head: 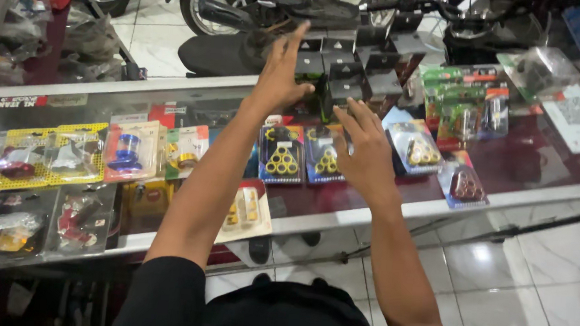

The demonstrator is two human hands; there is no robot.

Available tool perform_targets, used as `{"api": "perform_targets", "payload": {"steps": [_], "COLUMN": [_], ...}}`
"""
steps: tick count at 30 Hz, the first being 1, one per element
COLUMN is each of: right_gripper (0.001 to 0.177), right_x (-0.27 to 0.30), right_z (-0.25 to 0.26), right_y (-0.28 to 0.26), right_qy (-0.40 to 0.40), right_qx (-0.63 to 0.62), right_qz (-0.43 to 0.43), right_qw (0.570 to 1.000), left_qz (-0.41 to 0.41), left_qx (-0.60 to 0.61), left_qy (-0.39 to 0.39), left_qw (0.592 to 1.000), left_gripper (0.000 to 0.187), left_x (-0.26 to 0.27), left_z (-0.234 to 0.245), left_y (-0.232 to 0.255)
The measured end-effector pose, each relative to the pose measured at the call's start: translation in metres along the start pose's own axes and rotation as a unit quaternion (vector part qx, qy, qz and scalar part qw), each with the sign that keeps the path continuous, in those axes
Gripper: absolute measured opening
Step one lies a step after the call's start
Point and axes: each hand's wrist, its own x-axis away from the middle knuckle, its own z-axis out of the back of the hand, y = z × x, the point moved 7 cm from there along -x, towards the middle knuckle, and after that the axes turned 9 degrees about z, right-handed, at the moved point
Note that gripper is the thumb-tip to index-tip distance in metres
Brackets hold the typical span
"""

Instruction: The person picks up several packaged motorcycle light bulbs and small boxed components from a display counter, turns them over by hand to check the packaging, and places them back onto the glass counter and into a metal parts bin.

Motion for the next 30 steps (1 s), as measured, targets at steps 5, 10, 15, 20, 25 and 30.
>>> {"api": "perform_targets", "payload": {"steps": [5,10,15,20,25,30], "right_gripper": [0.050,0.054,0.056,0.057,0.063,0.100], "right_x": [-0.007,-0.006,-0.005,-0.011,-0.014,-0.008], "right_z": [-0.020,-0.029,-0.026,-0.019,0.001,0.020], "right_y": [0.021,0.036,0.036,0.032,0.011,-0.021], "right_qy": [-0.043,-0.073,-0.074,-0.068,-0.003,0.026], "right_qx": [0.026,0.028,0.029,0.015,-0.086,-0.171], "right_qz": [0.016,0.012,0.013,0.025,0.032,0.074], "right_qw": [0.999,0.997,0.997,0.997,0.996,0.982], "left_qz": [0.015,0.029,0.046,0.035,-0.045,-0.027], "left_qx": [0.012,0.008,-0.011,0.025,0.054,0.118], "left_qy": [-0.026,-0.013,-0.012,0.015,0.076,0.067], "left_qw": [0.999,0.999,0.999,0.999,0.995,0.990], "left_gripper": [0.084,0.057,0.053,0.053,0.057,0.060], "left_x": [0.005,0.008,0.008,0.024,0.060,0.123], "left_z": [-0.013,-0.018,-0.012,0.020,0.055,0.065], "left_y": [-0.018,-0.026,-0.025,0.002,0.054,0.100]}}
